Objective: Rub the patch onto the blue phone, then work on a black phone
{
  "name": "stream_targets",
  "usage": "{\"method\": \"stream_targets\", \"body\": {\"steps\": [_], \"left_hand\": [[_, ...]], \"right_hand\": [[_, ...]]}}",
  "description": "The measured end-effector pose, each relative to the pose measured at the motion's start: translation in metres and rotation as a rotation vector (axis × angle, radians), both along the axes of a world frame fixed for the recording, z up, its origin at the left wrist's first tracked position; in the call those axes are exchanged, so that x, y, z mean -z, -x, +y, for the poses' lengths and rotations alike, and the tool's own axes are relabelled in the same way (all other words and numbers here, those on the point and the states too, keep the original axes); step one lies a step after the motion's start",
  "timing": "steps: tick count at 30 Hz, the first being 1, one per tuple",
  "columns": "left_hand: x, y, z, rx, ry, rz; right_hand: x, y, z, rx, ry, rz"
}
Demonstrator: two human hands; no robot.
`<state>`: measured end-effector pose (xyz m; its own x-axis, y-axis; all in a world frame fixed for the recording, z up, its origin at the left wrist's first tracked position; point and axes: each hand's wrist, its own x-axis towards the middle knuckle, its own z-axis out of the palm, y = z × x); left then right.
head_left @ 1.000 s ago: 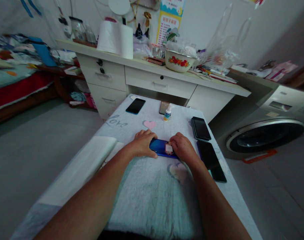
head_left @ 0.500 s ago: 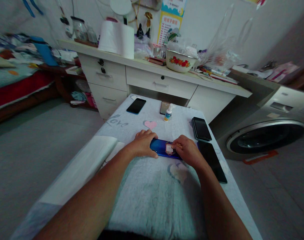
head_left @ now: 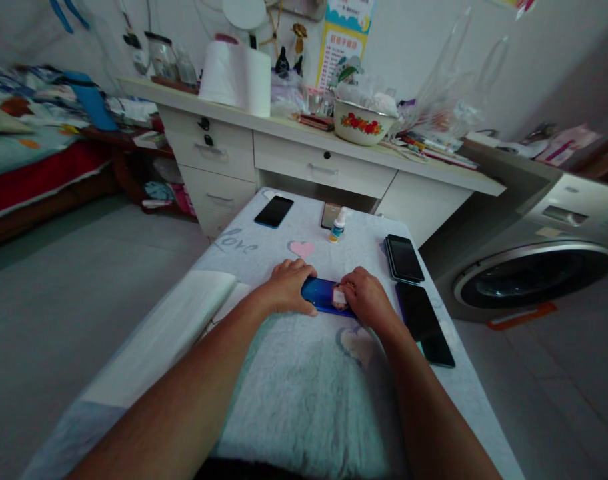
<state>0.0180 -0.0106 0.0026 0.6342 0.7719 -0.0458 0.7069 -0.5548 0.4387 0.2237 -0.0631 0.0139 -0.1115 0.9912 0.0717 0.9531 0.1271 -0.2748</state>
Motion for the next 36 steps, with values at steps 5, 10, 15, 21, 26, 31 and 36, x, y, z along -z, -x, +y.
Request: {"method": "stream_targets", "body": {"steps": [5, 10, 15, 21, 26, 31, 36], "left_hand": [[0.0, -0.001, 0.0, 0.004, -0.005, 0.003], [0.002, -0.001, 0.0, 0.014, -0.014, 0.001], [0.004, 0.0, 0.002, 0.014, -0.013, 0.017], [0.003, 0.001, 0.001, 0.015, -0.004, 0.021], [0.004, 0.001, 0.002, 0.018, -0.002, 0.02], [0.003, 0.001, 0.002, 0.026, 0.0, 0.02], [0.004, 0.001, 0.002, 0.025, 0.002, 0.016]], "right_hand": [[0.001, 0.006, 0.002, -0.005, -0.017, -0.014], [-0.001, 0.01, 0.001, -0.057, -0.032, 0.021], [-0.002, 0.006, 0.0, -0.118, -0.005, 0.085], [-0.005, -0.001, -0.007, -0.187, 0.048, 0.189], [-0.01, -0.003, -0.015, -0.261, 0.076, 0.197], [-0.015, -0.007, -0.019, -0.252, 0.124, 0.176], [-0.018, -0.015, -0.019, -0.181, 0.15, 0.133]]}}
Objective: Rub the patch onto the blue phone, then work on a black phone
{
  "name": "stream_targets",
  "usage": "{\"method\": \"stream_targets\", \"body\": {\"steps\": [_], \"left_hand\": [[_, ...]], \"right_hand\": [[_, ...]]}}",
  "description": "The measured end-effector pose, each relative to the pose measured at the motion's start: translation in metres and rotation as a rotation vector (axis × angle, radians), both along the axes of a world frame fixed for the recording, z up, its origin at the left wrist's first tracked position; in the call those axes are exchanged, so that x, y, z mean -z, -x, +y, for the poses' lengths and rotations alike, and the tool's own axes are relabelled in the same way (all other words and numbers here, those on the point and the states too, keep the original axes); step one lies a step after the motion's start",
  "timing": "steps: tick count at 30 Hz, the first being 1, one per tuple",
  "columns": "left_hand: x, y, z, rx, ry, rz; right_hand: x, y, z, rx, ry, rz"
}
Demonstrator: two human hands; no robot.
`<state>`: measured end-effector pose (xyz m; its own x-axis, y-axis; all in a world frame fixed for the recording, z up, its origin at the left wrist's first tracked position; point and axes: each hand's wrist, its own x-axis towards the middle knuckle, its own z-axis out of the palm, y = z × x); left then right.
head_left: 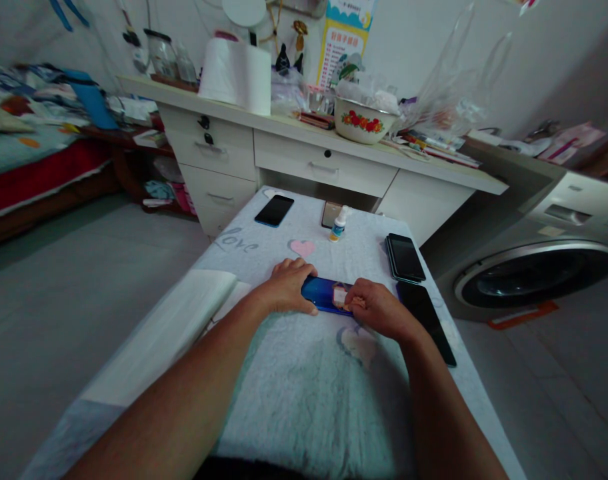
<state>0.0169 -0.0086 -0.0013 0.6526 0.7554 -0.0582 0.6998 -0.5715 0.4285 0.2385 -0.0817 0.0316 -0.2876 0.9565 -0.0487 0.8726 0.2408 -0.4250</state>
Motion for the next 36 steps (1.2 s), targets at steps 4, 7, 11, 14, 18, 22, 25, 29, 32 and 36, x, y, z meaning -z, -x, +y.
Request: {"method": "stream_targets", "body": {"steps": [4, 7, 11, 14, 18, 22, 25, 29, 32, 36], "left_hand": [[0.0, 0.0, 0.0, -0.005, -0.001, -0.003], [0.0, 0.0, 0.0, -0.009, -0.005, 0.001], [0.0, 0.0, 0.0, -0.005, -0.01, 0.004], [0.001, 0.0, 0.0, -0.005, -0.014, -0.001], [0.0, 0.0, -0.001, -0.009, -0.013, -0.011], [-0.001, 0.0, -0.002, -0.009, -0.007, -0.008], [-0.001, 0.0, -0.001, -0.008, -0.005, -0.004], [0.0, 0.0, 0.0, -0.005, -0.006, -0.001], [0.0, 0.0, 0.0, -0.002, -0.009, 0.002], [0.0, 0.0, 0.0, 0.001, -0.014, 0.004]], "right_hand": [[-0.001, -0.005, 0.0, 0.042, 0.001, -0.022], [0.0, -0.005, -0.001, 0.053, 0.001, -0.022], [0.004, -0.001, 0.0, 0.035, -0.024, 0.003], [0.007, 0.005, 0.0, -0.016, -0.058, 0.019], [0.006, 0.011, 0.0, -0.048, -0.066, 0.023], [0.006, 0.01, 0.0, -0.034, -0.059, 0.03], [0.007, 0.006, 0.002, -0.002, -0.066, 0.023], [0.01, 0.001, 0.005, 0.057, -0.082, 0.01], [0.012, -0.001, 0.007, 0.101, -0.111, -0.005], [0.014, 0.001, 0.01, 0.143, -0.136, -0.015]]}}
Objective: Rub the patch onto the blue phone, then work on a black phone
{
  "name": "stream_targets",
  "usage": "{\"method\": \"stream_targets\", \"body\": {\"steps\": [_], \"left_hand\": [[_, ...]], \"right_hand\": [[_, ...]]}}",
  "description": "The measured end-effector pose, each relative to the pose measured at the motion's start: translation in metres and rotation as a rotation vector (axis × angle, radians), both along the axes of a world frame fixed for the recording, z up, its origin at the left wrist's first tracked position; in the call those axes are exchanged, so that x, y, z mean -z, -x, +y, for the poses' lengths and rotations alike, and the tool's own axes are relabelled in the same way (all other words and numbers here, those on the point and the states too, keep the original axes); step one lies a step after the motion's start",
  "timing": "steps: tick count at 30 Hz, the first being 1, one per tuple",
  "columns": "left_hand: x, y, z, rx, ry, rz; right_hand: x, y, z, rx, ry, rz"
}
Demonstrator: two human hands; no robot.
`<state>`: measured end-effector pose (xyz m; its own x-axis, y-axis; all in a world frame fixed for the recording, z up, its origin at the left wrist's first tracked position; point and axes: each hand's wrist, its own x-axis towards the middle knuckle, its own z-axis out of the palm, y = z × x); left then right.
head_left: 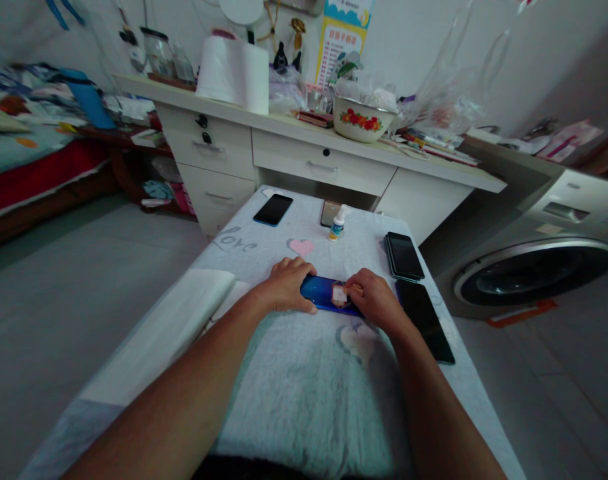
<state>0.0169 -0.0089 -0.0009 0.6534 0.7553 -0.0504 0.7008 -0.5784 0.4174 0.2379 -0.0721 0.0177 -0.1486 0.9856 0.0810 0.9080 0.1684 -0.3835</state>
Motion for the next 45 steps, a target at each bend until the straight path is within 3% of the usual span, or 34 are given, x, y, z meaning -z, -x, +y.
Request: {"method": "stream_targets", "body": {"steps": [22, 34, 45], "left_hand": [[-0.001, 0.0, 0.0, -0.004, 0.002, 0.006], [-0.001, -0.001, -0.001, -0.006, 0.006, -0.003], [-0.002, -0.001, -0.001, -0.005, 0.007, 0.005]], "right_hand": [[0.006, 0.022, 0.014, 0.021, -0.042, -0.085], [0.002, 0.02, 0.005, -0.1, 0.01, 0.043], [0.005, 0.023, 0.013, 0.007, -0.05, -0.086]]}}
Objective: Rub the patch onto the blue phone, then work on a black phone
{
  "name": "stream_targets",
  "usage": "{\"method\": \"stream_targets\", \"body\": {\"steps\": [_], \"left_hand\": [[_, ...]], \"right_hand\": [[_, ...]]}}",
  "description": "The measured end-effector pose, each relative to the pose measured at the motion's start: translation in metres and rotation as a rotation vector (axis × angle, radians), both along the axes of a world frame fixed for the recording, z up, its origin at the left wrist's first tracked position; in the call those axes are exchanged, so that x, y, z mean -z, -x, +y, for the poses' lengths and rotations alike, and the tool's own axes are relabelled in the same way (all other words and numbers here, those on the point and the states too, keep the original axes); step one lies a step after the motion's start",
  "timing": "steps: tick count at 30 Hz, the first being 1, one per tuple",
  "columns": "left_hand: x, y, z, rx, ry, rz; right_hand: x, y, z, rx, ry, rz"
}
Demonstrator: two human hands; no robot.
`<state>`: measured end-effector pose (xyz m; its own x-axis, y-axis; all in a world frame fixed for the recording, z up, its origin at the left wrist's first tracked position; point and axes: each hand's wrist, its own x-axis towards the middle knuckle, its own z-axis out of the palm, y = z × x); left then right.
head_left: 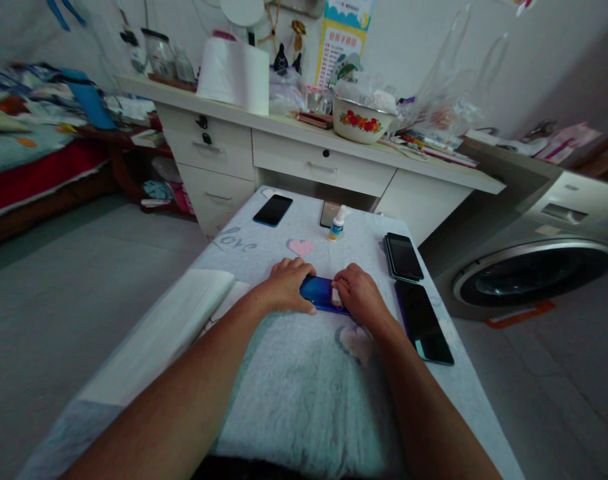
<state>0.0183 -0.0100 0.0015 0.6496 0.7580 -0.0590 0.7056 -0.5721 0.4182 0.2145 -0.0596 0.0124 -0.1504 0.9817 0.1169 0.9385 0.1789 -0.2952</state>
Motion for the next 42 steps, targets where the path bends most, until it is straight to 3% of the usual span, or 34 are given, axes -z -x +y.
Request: {"method": "stream_targets", "body": {"steps": [12, 26, 34, 42], "left_hand": [[-0.001, 0.001, 0.0, -0.001, 0.005, -0.001], [0.002, 0.001, 0.0, -0.007, -0.001, -0.005], [0.002, 0.001, 0.001, 0.004, -0.01, -0.013], [0.003, 0.0, 0.001, 0.002, -0.016, -0.009]], "right_hand": [[-0.009, -0.005, -0.011, -0.125, 0.066, 0.147], [-0.012, -0.01, -0.019, -0.234, 0.105, 0.132], [-0.017, -0.02, -0.022, -0.196, 0.171, 0.092], [-0.012, -0.008, -0.021, -0.175, 0.095, 0.136]]}}
